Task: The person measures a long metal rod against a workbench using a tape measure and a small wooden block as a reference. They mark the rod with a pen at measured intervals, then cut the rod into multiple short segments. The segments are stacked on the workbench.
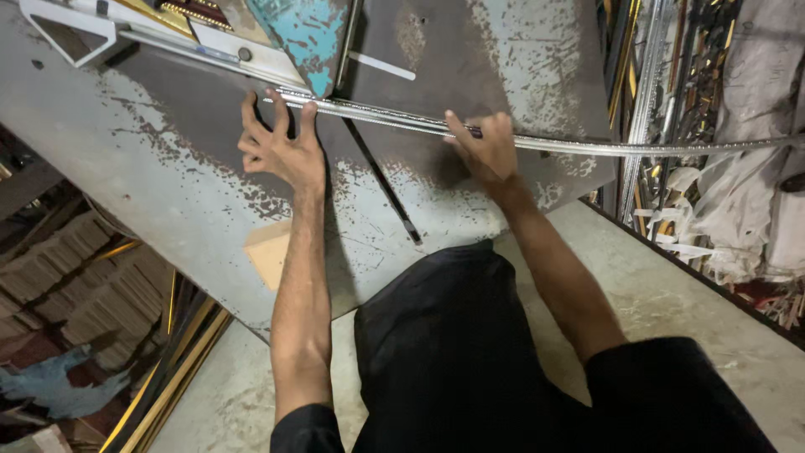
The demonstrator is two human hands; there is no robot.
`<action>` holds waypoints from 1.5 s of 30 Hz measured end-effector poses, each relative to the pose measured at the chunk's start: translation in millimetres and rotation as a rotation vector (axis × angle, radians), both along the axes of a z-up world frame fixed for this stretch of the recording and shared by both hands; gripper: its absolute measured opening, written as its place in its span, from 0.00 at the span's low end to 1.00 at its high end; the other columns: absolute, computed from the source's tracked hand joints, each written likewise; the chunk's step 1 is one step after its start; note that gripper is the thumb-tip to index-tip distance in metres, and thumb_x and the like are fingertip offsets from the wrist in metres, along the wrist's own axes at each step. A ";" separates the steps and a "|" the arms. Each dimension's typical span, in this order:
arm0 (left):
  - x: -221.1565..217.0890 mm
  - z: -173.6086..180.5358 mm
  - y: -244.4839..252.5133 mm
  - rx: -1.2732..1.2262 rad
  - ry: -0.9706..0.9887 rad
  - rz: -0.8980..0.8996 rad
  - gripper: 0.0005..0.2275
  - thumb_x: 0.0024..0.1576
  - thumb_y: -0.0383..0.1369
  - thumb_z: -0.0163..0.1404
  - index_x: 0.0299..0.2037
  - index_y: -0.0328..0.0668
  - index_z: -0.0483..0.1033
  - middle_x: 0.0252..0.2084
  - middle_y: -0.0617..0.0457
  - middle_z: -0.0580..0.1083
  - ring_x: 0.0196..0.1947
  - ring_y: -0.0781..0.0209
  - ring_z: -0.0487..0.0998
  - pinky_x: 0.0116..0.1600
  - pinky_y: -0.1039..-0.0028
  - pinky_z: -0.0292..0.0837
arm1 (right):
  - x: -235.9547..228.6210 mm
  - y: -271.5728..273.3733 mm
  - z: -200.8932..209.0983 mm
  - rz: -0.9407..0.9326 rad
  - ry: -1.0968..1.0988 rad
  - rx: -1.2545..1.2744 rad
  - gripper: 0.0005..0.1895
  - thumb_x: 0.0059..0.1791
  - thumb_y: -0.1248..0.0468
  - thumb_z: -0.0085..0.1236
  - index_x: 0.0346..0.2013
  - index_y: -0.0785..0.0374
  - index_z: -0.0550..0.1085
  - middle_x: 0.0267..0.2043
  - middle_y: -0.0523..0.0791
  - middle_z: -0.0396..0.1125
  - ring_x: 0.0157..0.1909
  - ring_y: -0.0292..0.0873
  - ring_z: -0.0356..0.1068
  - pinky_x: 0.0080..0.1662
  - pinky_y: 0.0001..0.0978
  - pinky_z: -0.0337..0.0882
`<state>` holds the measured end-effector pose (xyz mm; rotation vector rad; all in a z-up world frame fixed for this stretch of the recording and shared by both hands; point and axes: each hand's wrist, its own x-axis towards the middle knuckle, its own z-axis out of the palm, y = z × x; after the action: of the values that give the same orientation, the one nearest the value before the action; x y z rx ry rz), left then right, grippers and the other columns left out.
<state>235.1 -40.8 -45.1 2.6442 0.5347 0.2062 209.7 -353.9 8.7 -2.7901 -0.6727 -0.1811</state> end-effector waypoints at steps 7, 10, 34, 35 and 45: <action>15.4 1.3 8.3 -0.065 -0.036 -0.084 0.22 0.59 0.55 0.59 0.56 0.53 0.84 0.69 0.58 0.65 0.60 0.50 0.59 0.58 0.52 0.47 | -34.4 5.1 -25.9 -0.086 -0.208 0.004 0.20 0.53 0.55 0.67 0.60 0.49 0.78 0.30 0.44 0.56 0.34 0.45 0.56 0.39 0.40 0.59; 6.1 -0.5 17.1 -0.046 -0.033 -0.088 0.21 0.60 0.55 0.61 0.55 0.52 0.84 0.68 0.58 0.66 0.59 0.50 0.59 0.58 0.50 0.47 | -41.7 13.1 -20.1 -0.125 -0.152 -0.007 0.19 0.53 0.54 0.68 0.58 0.48 0.78 0.33 0.42 0.58 0.35 0.45 0.57 0.39 0.41 0.58; 14.2 4.1 29.6 -0.143 -0.002 -0.114 0.22 0.52 0.56 0.67 0.48 0.50 0.88 0.62 0.59 0.67 0.60 0.53 0.58 0.57 0.49 0.46 | -28.4 28.9 -27.0 -0.331 -0.133 0.150 0.14 0.51 0.58 0.70 0.52 0.46 0.82 0.38 0.37 0.64 0.41 0.42 0.60 0.46 0.40 0.58; 14.1 3.6 31.4 -0.127 0.013 -0.117 0.22 0.52 0.56 0.66 0.47 0.51 0.88 0.61 0.59 0.67 0.59 0.53 0.58 0.57 0.49 0.46 | -28.4 30.9 -28.2 -0.325 -0.181 0.133 0.14 0.52 0.59 0.69 0.53 0.47 0.81 0.41 0.38 0.67 0.44 0.43 0.61 0.48 0.40 0.59; 19.7 -11.6 28.3 -0.048 -0.079 -0.130 0.23 0.56 0.58 0.64 0.48 0.52 0.87 0.61 0.58 0.68 0.61 0.51 0.59 0.57 0.51 0.47 | -22.2 33.4 -29.4 -0.370 -0.127 0.128 0.11 0.52 0.61 0.69 0.50 0.48 0.83 0.36 0.38 0.63 0.42 0.45 0.60 0.47 0.42 0.59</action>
<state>254.8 -12.6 -56.6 2.6002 0.3363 0.2538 187.5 -320.5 -20.7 -2.7691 -0.1553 -0.4581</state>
